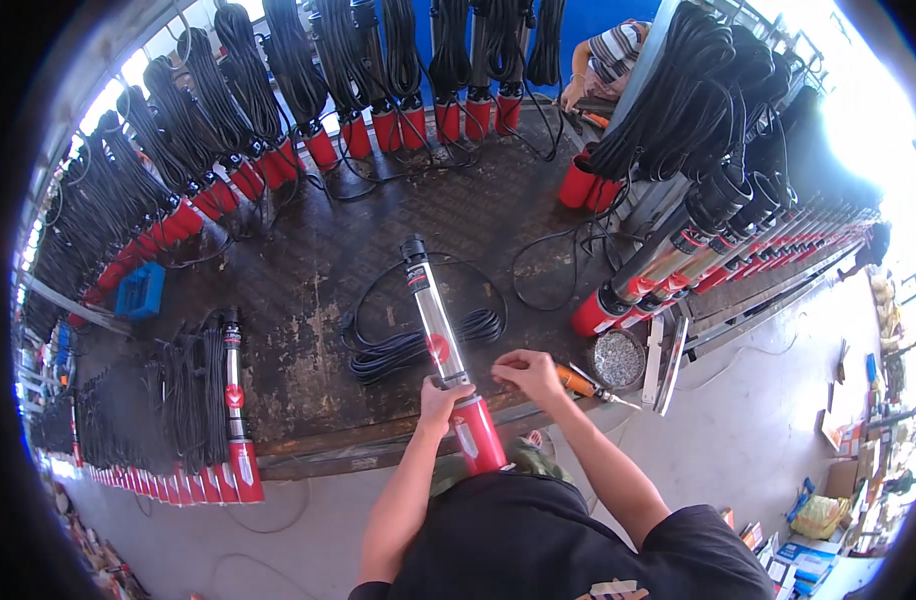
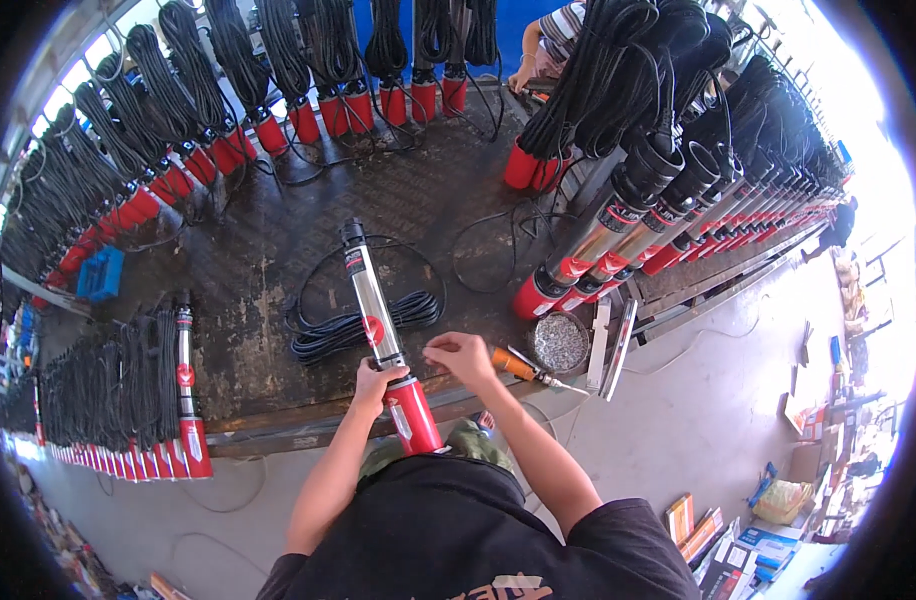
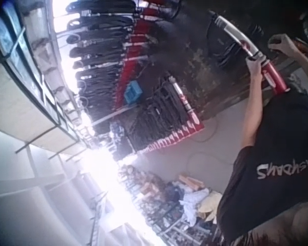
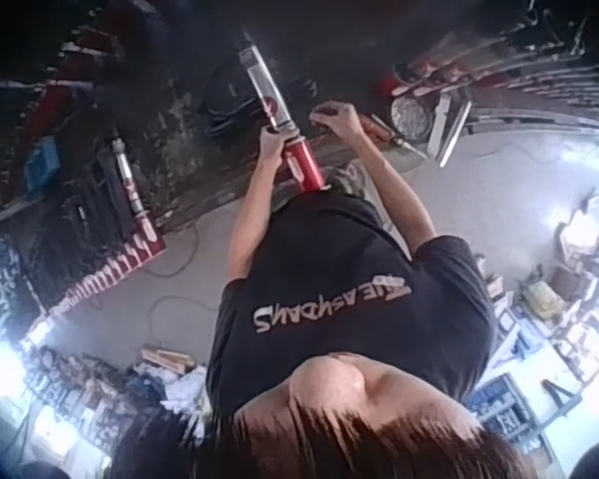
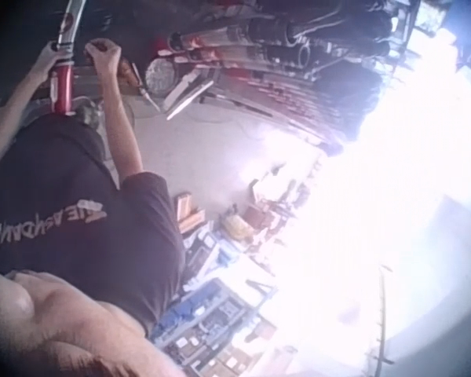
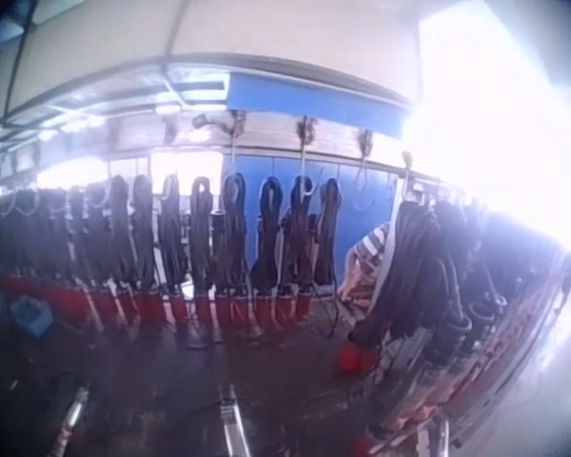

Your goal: The person assembles water pumps by attaching components to long metal cylinders and securing them with a pneumatic tool before organizing the units on a workbench.

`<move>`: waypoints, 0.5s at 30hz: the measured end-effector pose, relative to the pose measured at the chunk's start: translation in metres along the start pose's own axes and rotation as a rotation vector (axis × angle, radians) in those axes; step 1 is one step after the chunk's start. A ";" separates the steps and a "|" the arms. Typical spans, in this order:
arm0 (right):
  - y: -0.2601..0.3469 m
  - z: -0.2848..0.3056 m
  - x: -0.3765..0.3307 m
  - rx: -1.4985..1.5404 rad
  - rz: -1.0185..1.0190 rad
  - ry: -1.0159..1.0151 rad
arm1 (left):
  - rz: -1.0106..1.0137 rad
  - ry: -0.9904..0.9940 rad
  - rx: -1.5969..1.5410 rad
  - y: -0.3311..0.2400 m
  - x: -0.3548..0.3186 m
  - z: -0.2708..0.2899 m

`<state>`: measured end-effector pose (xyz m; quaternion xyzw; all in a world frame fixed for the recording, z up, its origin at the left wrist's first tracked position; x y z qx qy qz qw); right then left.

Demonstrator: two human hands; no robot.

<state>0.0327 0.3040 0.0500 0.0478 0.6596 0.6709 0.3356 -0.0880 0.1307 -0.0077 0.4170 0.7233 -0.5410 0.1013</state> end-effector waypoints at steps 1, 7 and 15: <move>-0.004 -0.016 0.008 -0.056 -0.031 0.022 | -0.002 -0.002 -0.011 0.000 0.000 0.003; -0.006 -0.038 0.025 -0.473 0.185 0.038 | 0.003 0.002 0.018 0.004 0.008 0.005; -0.051 -0.044 0.036 0.351 -0.344 0.277 | -0.003 0.013 0.020 0.004 0.007 0.003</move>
Point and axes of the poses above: each hand's wrist, its own x-axis towards the middle knuckle, its own z-axis out of the back of the hand, y = z × x, the point moved 2 cm from there along x, towards the middle knuckle, and after that the axes turned 12 degrees about -x, right-handed, at the moved point
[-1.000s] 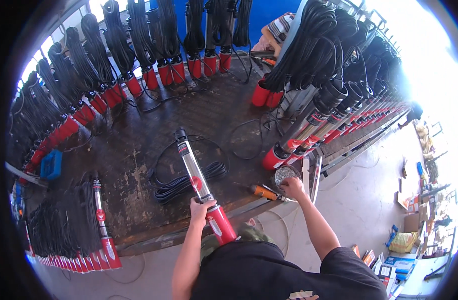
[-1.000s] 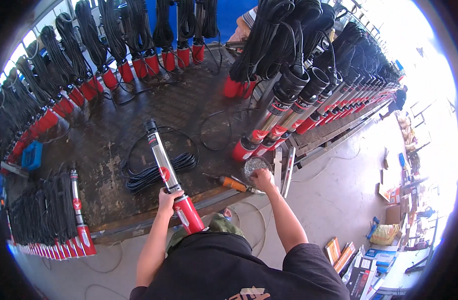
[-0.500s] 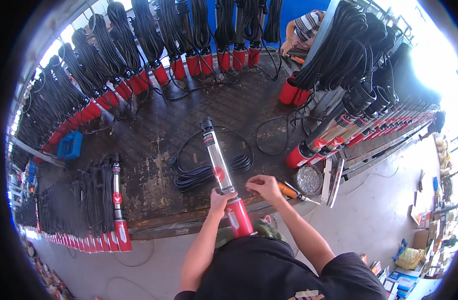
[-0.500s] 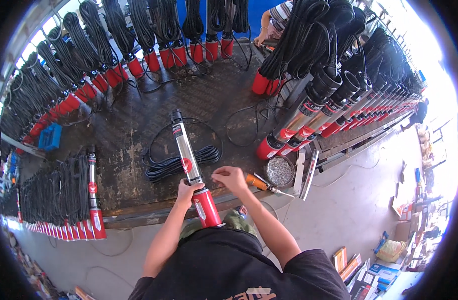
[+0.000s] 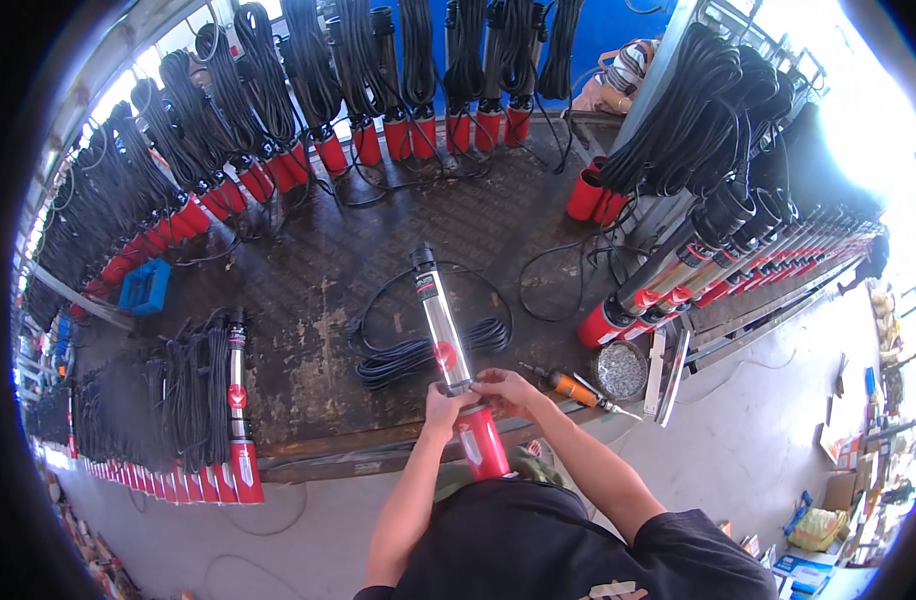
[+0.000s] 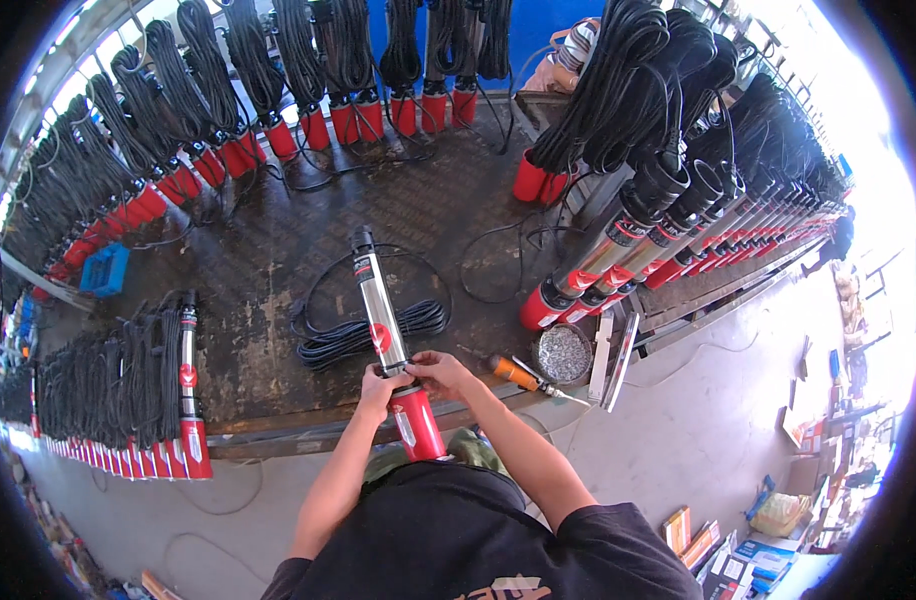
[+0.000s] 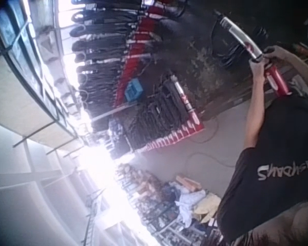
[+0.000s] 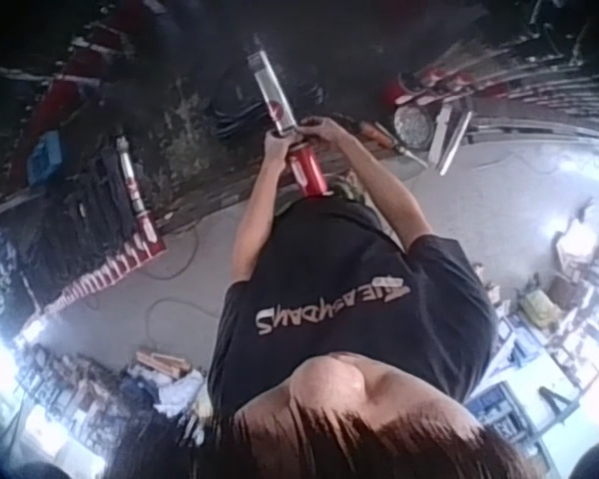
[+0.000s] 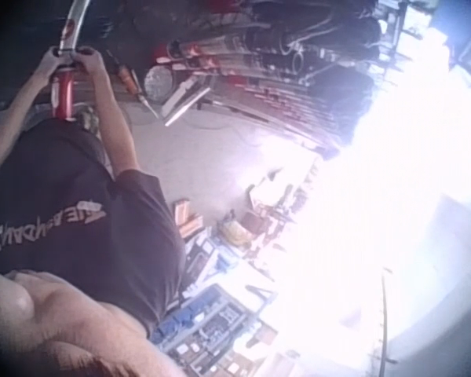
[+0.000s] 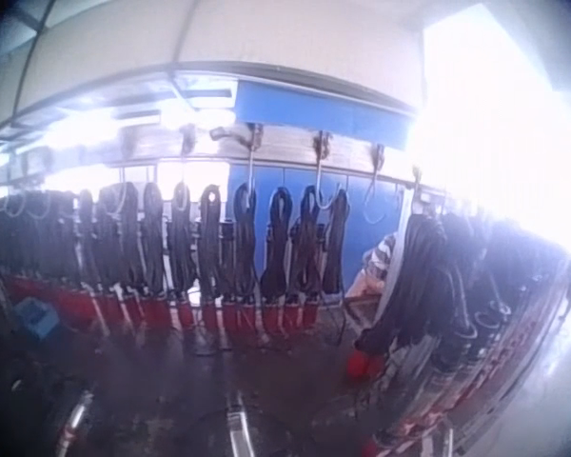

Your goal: The person assembles water pumps by attaching components to long metal cylinders and securing them with a pneumatic tool before organizing the units on a workbench.

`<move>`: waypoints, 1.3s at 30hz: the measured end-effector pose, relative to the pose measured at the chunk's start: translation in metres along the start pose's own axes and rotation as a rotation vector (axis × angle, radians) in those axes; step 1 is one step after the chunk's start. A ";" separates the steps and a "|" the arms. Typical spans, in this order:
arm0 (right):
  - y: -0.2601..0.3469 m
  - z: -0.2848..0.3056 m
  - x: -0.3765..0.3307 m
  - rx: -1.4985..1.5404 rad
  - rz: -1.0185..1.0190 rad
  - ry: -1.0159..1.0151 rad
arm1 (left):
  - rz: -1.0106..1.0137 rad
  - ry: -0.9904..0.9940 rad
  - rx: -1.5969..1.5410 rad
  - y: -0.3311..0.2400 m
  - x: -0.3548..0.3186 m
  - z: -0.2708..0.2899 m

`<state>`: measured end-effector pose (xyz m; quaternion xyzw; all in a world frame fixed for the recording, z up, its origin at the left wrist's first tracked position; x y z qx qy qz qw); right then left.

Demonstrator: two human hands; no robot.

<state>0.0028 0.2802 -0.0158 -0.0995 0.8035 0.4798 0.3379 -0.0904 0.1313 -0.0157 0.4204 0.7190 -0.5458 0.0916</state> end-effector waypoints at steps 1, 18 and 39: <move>-0.002 -0.004 -0.002 0.062 -0.017 -0.023 | -0.001 -0.019 0.005 0.002 0.000 0.004; -0.030 0.046 -0.016 1.342 0.062 -0.440 | -0.019 0.010 0.034 0.015 0.014 0.011; 0.123 -0.127 -0.092 -0.288 1.147 -0.628 | 0.026 0.051 -0.073 0.008 0.018 0.019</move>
Point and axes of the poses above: each hand's wrist, its own x-axis towards the middle knuckle, its own z-axis out of the back of the hand, y = z × x, the point moved 2 cm from there along x, towards the middle knuckle, and after that the axes turned 12 degrees about -x, right-handed, at the moved point
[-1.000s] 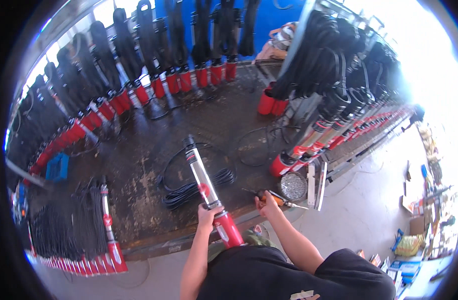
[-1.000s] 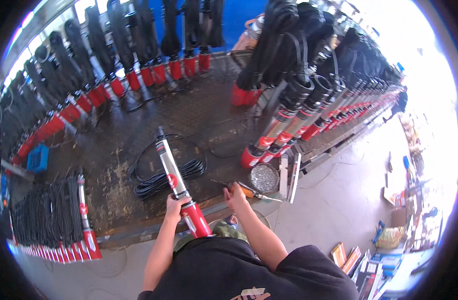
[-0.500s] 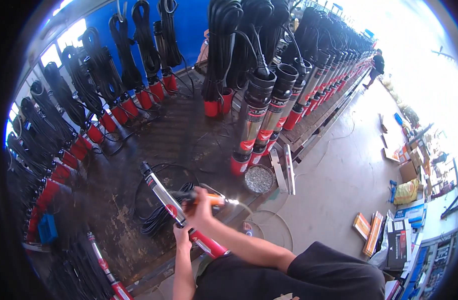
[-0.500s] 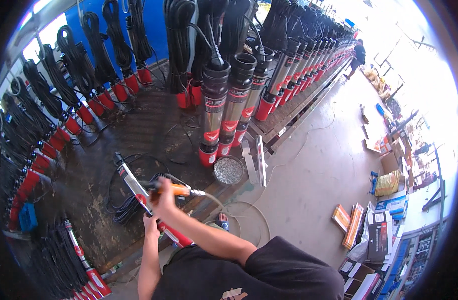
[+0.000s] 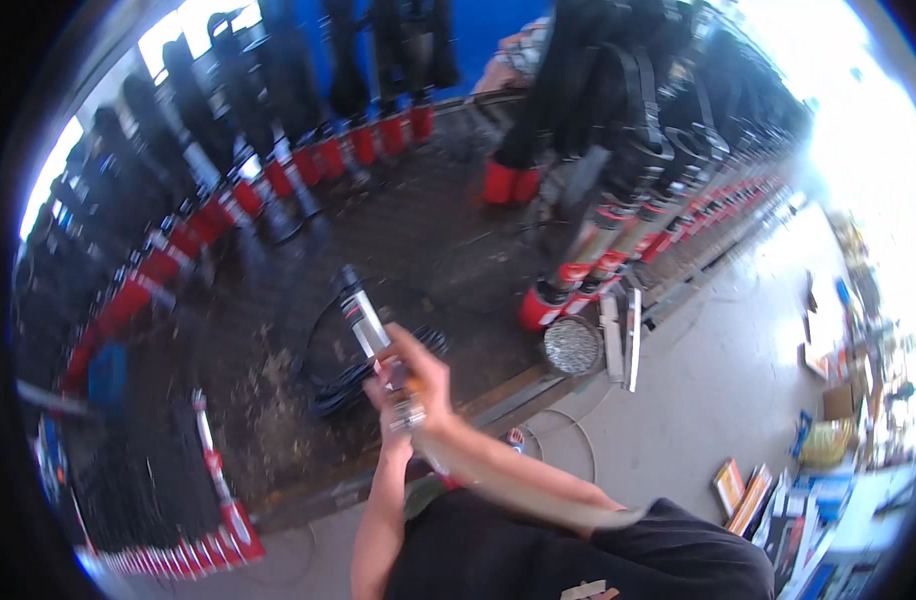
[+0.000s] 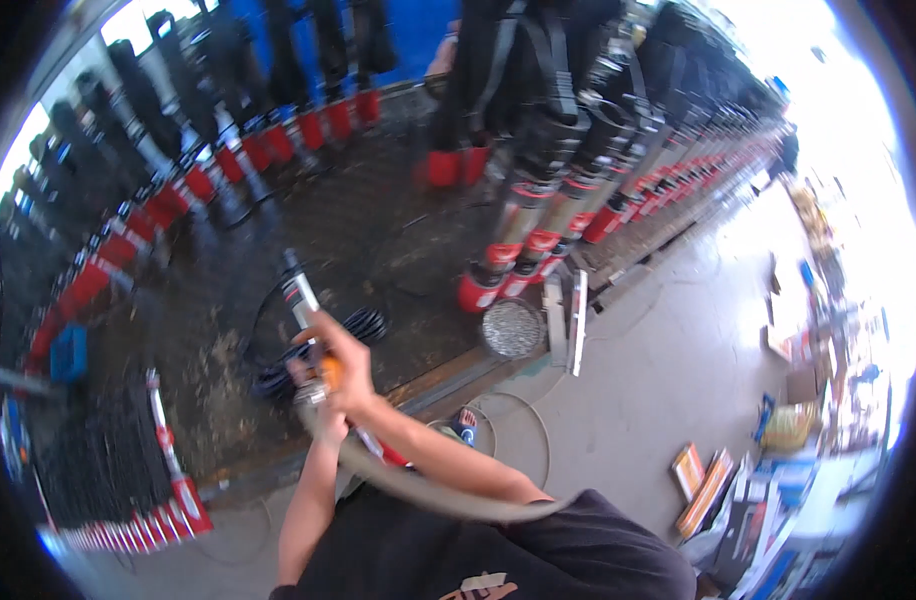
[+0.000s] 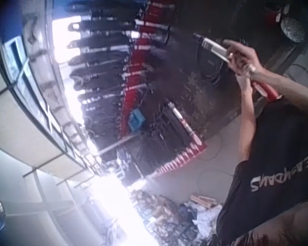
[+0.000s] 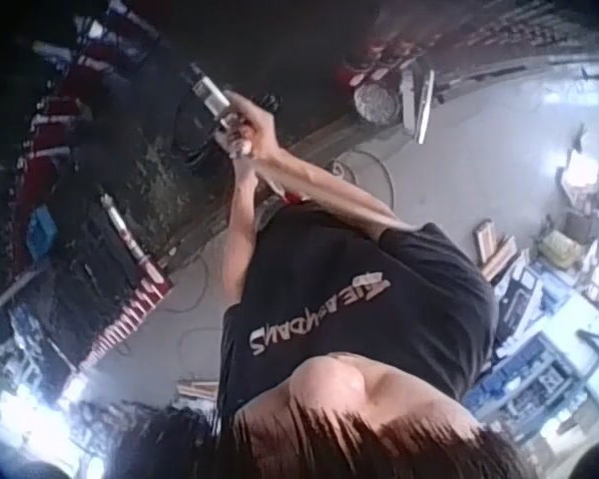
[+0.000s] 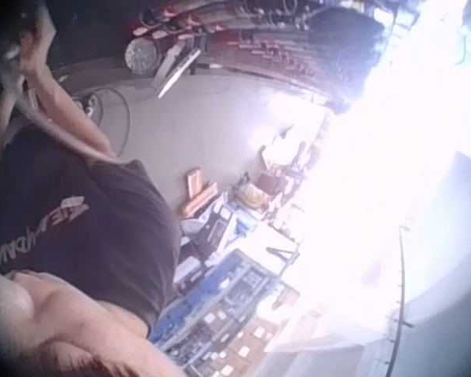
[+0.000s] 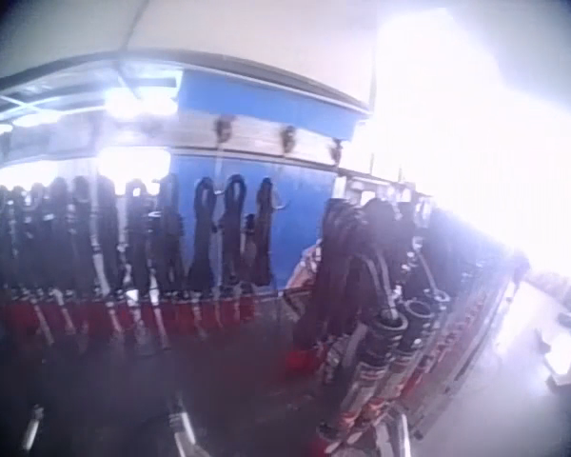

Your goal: The person assembles water pumps by attaching components to long metal cylinders and securing them with a pneumatic tool before organizing the units on a workbench.

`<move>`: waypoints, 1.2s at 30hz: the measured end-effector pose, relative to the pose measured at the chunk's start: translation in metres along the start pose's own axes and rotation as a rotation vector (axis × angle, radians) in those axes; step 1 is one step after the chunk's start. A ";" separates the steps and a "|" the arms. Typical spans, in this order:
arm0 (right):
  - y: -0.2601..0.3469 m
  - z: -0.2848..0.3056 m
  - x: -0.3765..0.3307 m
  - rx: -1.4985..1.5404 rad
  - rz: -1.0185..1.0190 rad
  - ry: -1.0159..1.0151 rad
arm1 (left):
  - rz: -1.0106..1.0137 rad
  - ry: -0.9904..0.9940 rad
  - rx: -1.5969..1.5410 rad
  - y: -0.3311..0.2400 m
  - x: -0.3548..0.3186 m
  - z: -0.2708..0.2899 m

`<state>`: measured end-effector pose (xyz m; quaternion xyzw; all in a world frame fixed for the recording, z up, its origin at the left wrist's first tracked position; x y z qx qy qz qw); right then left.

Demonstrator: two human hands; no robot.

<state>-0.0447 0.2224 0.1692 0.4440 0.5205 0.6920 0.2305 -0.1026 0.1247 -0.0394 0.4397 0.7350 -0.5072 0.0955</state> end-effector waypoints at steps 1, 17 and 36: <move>-0.016 0.006 -0.003 -0.025 0.040 -0.067 | 0.006 0.010 0.017 0.002 -0.003 -0.008; -0.107 0.047 -0.036 0.461 -0.327 -0.163 | -0.023 -0.067 0.119 -0.008 -0.016 -0.017; -0.115 0.039 -0.036 0.481 -0.341 -0.180 | -0.005 -0.069 0.115 -0.015 -0.023 -0.022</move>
Point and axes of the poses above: each hand's wrist, its own x-axis towards the middle knuckle, its own z-axis out of the back of the hand, y = z × x, the point moved 2 cm from there along x, towards the middle knuckle, and after that the axes turned 12 degrees about -x, right-handed, at the moved point
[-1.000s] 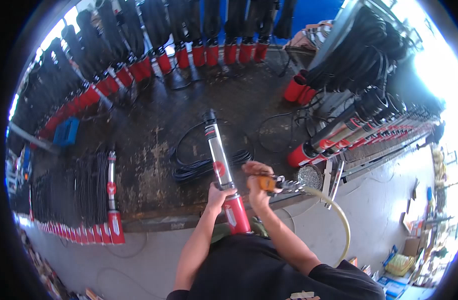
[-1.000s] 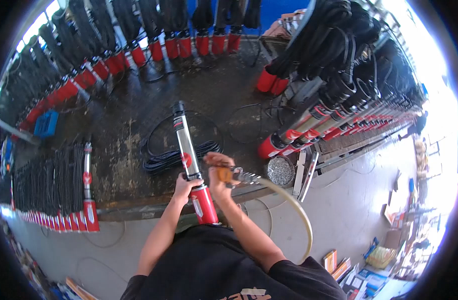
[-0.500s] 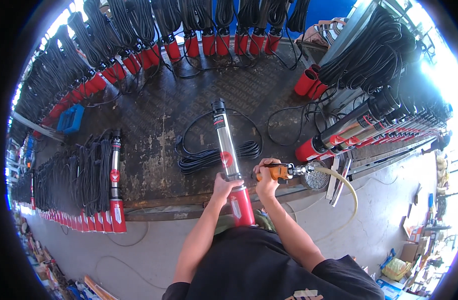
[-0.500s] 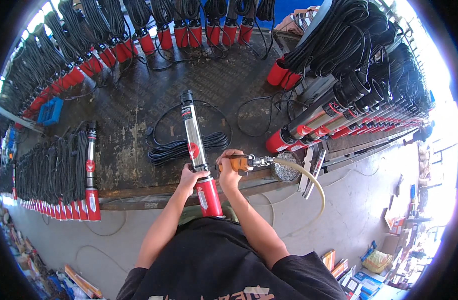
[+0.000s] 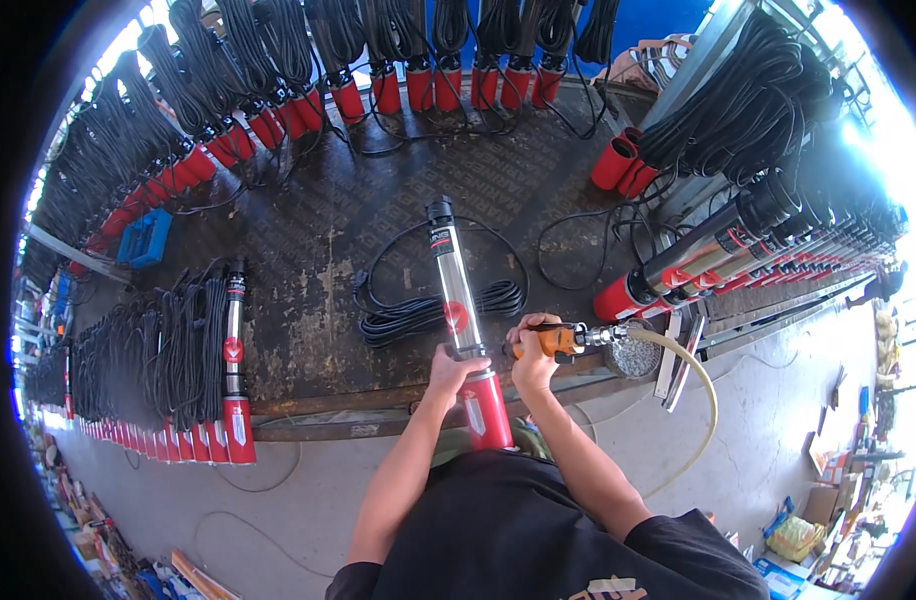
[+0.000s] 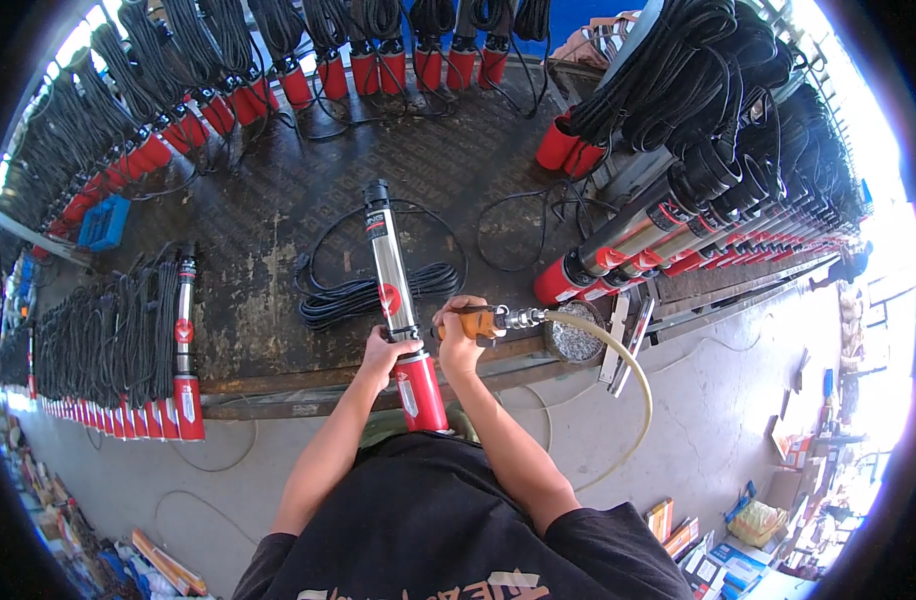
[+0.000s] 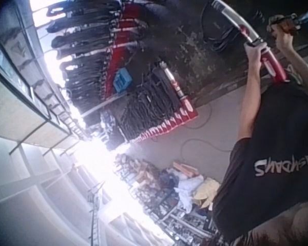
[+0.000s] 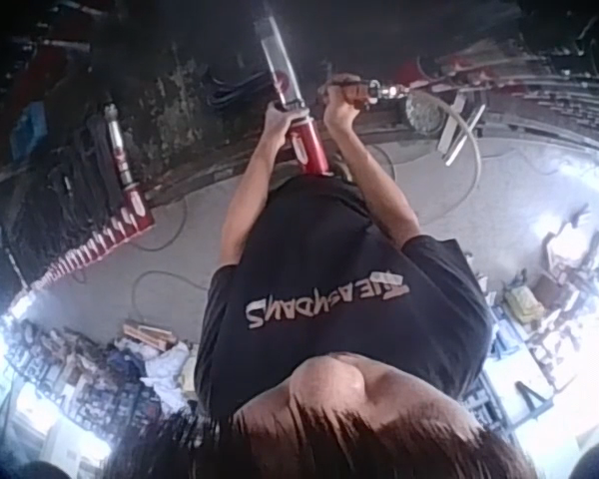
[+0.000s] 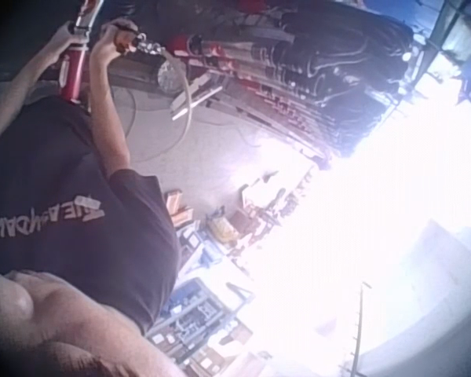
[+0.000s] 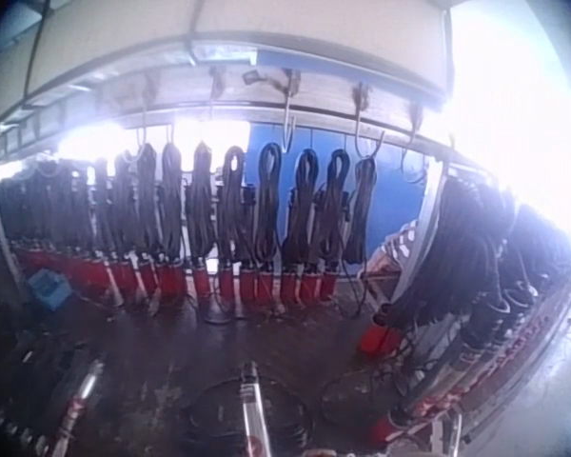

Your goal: The person assembles water pumps by attaching components to long metal cylinders and securing them with a pneumatic tool before organizing the units on a workbench.

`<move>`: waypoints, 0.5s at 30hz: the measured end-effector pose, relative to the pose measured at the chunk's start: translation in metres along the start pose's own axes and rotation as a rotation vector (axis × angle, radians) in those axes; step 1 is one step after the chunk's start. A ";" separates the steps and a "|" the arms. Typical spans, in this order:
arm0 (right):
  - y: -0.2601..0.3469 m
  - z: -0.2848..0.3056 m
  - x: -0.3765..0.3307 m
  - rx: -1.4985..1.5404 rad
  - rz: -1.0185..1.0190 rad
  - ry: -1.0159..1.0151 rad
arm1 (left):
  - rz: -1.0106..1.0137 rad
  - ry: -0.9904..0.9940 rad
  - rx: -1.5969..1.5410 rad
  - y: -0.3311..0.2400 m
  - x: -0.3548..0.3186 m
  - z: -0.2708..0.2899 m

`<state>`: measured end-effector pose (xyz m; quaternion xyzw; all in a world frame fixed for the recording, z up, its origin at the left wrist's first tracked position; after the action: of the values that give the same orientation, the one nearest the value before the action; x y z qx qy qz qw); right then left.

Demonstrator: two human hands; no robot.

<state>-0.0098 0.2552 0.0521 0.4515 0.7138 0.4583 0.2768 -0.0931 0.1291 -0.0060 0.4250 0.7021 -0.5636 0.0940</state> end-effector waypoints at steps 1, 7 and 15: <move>0.001 0.000 0.000 0.001 0.006 0.002 | 0.003 -0.001 0.004 -0.001 0.000 0.000; -0.002 0.000 0.000 -0.016 -0.002 0.002 | 0.000 -0.011 0.013 -0.004 -0.004 -0.002; -0.003 -0.005 -0.006 -0.062 0.022 0.083 | -0.012 -0.004 0.046 0.003 0.004 0.000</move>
<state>-0.0125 0.2470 0.0516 0.4312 0.7051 0.5015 0.2557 -0.0931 0.1309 -0.0107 0.4216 0.6912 -0.5812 0.0821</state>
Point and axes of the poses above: each hand's wrist, its own x-axis towards the middle knuckle, its own z-axis out of the back of the hand, y = z × x, the point moved 2 cm from there along x, towards the middle knuckle, and after that the axes turned 12 degrees about -x, right-handed, at the moved point
